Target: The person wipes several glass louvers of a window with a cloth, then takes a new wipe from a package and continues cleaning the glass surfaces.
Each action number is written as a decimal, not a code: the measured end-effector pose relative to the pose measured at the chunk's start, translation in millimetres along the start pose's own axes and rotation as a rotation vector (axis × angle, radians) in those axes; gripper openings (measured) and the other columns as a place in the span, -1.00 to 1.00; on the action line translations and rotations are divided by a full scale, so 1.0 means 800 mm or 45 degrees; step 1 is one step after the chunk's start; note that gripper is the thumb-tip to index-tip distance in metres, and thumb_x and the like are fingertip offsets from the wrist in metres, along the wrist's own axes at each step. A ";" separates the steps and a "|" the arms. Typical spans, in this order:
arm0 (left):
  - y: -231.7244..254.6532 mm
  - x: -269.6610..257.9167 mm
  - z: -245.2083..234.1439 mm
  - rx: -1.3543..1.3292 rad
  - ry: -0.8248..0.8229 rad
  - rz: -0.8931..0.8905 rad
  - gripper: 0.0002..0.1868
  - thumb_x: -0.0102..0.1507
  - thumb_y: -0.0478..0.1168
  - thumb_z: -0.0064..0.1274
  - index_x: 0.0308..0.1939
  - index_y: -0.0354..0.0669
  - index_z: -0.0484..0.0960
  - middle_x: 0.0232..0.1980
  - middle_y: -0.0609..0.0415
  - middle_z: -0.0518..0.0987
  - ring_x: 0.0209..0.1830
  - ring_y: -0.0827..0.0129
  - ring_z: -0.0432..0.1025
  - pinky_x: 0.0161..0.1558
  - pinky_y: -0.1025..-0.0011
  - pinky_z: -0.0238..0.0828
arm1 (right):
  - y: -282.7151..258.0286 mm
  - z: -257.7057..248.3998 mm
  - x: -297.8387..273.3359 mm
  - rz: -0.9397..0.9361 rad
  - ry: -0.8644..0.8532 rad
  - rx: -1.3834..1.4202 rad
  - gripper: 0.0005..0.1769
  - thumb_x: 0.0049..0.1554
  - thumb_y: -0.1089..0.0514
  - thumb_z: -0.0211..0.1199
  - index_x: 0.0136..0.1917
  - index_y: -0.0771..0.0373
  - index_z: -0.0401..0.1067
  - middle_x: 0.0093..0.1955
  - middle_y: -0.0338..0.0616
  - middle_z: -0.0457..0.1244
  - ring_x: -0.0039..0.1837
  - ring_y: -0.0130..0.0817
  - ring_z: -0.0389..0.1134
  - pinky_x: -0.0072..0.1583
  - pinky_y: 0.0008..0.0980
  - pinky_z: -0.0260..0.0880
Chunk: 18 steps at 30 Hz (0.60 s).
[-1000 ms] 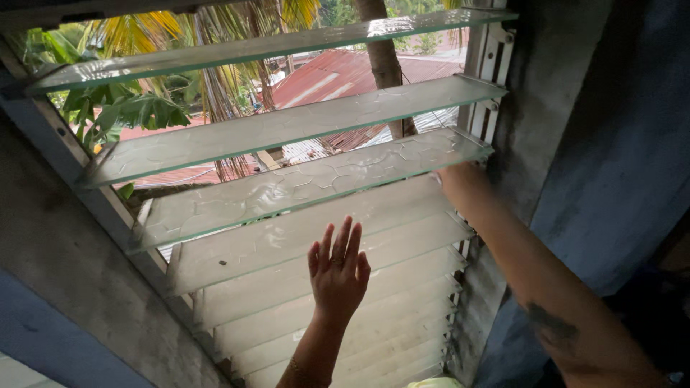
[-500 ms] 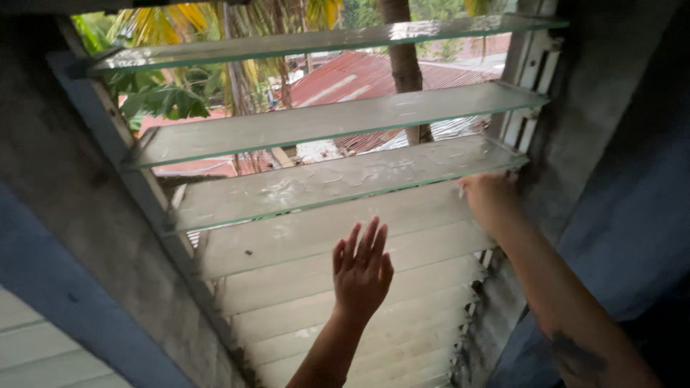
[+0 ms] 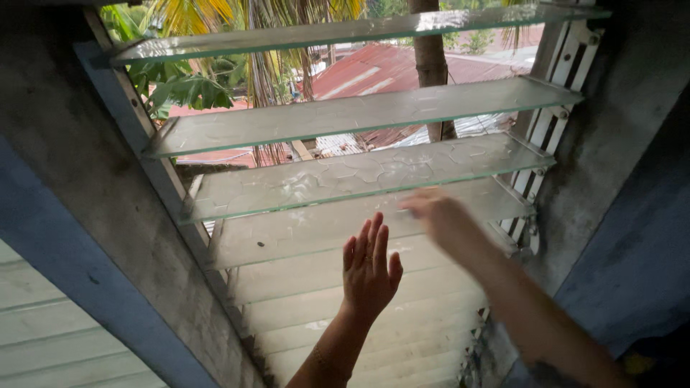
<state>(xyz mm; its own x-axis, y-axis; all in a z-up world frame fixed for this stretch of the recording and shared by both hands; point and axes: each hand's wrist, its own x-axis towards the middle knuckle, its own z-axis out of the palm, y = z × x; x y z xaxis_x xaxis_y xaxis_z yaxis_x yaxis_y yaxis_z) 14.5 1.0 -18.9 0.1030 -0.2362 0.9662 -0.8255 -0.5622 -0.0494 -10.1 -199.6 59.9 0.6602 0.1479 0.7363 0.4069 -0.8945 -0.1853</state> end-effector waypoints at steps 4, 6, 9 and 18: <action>0.000 0.004 -0.004 0.002 -0.070 -0.026 -0.39 0.39 -0.15 -0.07 0.48 -0.32 0.23 0.57 -0.10 0.30 0.57 0.10 0.21 0.56 0.11 -0.16 | 0.137 -0.038 0.013 0.542 -0.173 -0.653 -0.75 0.17 0.15 0.27 0.09 0.28 0.55 0.03 0.24 0.38 0.04 0.21 0.42 0.06 0.08 0.43; 0.001 0.004 -0.007 0.060 -0.050 0.004 -0.39 0.40 -0.16 -0.08 0.50 -0.31 0.25 0.58 -0.07 0.31 0.58 0.13 0.21 0.57 0.13 -0.15 | 0.184 -0.056 0.007 0.323 -0.130 -1.031 -0.79 0.02 0.27 0.24 -0.06 0.33 0.56 0.05 0.21 0.38 0.14 0.07 0.45 0.21 -0.04 0.46; 0.000 0.006 -0.008 0.071 -0.047 0.029 -0.38 0.41 -0.14 -0.07 0.51 -0.33 0.24 0.57 -0.08 0.31 0.59 0.12 0.20 0.56 0.11 -0.16 | 0.219 -0.058 0.014 0.234 -0.066 -1.105 -0.79 0.09 0.25 0.23 -0.05 0.41 0.55 0.03 0.27 0.37 0.09 0.13 0.43 0.14 0.01 0.45; 0.002 0.005 0.002 0.071 -0.004 -0.023 -0.39 0.41 -0.13 -0.08 0.51 -0.30 0.25 0.58 -0.08 0.31 0.59 0.11 0.19 0.57 0.12 -0.16 | 0.140 0.057 0.037 0.325 0.075 -0.425 -0.71 0.24 0.18 0.06 0.03 0.45 0.49 0.03 0.33 0.35 0.12 0.23 0.38 0.17 0.12 0.36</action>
<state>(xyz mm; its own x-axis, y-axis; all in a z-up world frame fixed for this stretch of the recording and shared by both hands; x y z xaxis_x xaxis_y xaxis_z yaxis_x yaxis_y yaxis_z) 14.2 -2.0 -15.9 0.1192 -0.2282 0.9663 -0.7913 -0.6097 -0.0464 83.8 -276.4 31.7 0.6723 -0.1122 0.7318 0.0014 -0.9883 -0.1527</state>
